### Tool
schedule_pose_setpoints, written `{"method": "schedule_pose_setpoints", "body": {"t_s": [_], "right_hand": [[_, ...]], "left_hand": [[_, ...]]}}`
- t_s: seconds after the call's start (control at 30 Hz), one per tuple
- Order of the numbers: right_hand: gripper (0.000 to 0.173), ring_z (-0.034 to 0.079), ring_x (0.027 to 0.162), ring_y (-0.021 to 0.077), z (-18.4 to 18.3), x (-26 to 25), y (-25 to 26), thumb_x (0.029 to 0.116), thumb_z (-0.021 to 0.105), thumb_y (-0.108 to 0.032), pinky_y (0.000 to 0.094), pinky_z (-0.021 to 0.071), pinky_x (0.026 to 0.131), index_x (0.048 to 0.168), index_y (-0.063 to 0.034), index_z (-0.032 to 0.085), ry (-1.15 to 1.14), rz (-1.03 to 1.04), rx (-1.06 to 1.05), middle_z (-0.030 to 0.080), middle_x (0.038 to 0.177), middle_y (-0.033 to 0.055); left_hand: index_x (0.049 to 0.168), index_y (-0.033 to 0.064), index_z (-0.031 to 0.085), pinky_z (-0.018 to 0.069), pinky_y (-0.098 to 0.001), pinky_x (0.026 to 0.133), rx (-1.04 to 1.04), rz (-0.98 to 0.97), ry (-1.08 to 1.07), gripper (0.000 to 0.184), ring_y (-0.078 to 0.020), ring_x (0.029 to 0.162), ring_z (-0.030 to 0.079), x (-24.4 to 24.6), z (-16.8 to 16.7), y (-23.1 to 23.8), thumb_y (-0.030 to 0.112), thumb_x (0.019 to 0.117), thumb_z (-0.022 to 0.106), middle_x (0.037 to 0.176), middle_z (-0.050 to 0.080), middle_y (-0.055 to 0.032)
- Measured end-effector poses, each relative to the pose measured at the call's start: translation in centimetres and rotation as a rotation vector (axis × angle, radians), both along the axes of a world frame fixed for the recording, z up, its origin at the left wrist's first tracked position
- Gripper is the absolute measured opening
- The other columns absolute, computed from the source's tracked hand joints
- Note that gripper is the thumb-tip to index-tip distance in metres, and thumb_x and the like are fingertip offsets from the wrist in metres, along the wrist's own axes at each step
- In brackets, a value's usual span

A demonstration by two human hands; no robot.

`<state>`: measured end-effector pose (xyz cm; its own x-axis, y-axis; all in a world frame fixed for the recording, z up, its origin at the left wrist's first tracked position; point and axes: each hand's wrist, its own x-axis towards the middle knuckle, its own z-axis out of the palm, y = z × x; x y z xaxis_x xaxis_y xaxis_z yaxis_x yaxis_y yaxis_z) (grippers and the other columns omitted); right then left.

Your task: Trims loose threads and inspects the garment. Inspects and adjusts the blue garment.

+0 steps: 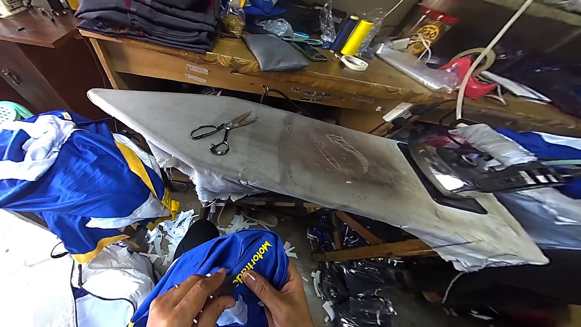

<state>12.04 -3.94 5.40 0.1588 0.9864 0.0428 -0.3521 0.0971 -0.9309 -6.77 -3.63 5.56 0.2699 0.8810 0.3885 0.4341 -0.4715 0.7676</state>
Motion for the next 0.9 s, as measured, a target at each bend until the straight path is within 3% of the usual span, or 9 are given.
{"method": "schedule_pose_setpoints", "body": {"t_s": [0.6, 0.8, 0.9], "right_hand": [[0.031, 0.074, 0.089, 0.0091, 0.49, -0.78, -0.70, 0.0816, 0.074, 0.013, 0.0297, 0.0625, 0.085, 0.107, -0.0061, 0.069, -0.017, -0.055, 0.024, 0.077, 0.096, 0.0017], [0.030, 0.074, 0.089, 0.0093, 0.37, -0.54, -0.65, 0.0828, 0.072, 0.012, 0.0299, 0.0626, 0.085, 0.107, -0.0059, 0.069, -0.006, -0.024, 0.026, 0.077, 0.096, 0.0019], [0.030, 0.074, 0.088, 0.0092, 0.35, -0.60, -0.57, 0.0824, 0.073, 0.012, 0.0298, 0.0627, 0.084, 0.106, -0.0056, 0.069, -0.037, -0.024, 0.037, 0.077, 0.095, 0.0018]], "left_hand": [[0.111, 0.0017, 0.077, 0.0577, -0.0248, 0.076, 0.014, -0.034, -0.040, 0.024, -0.0117, 0.084, 0.072, -0.31, 0.05, 0.27, 0.021, 0.0979, 0.071, 0.092, 0.076, -0.0101], [0.112, 0.0000, 0.075, 0.0596, -0.0225, 0.071, -0.106, -0.052, -0.167, 0.023, -0.0071, 0.077, 0.070, -0.68, -0.34, 0.66, 0.018, 0.0994, 0.069, 0.091, 0.075, -0.0076], [0.111, 0.0005, 0.072, 0.0527, -0.0187, 0.063, -0.136, -0.035, -0.243, 0.029, -0.0037, 0.072, 0.062, -0.57, -0.27, 0.87, 0.020, 0.0917, 0.079, 0.088, 0.071, -0.0048]]}}
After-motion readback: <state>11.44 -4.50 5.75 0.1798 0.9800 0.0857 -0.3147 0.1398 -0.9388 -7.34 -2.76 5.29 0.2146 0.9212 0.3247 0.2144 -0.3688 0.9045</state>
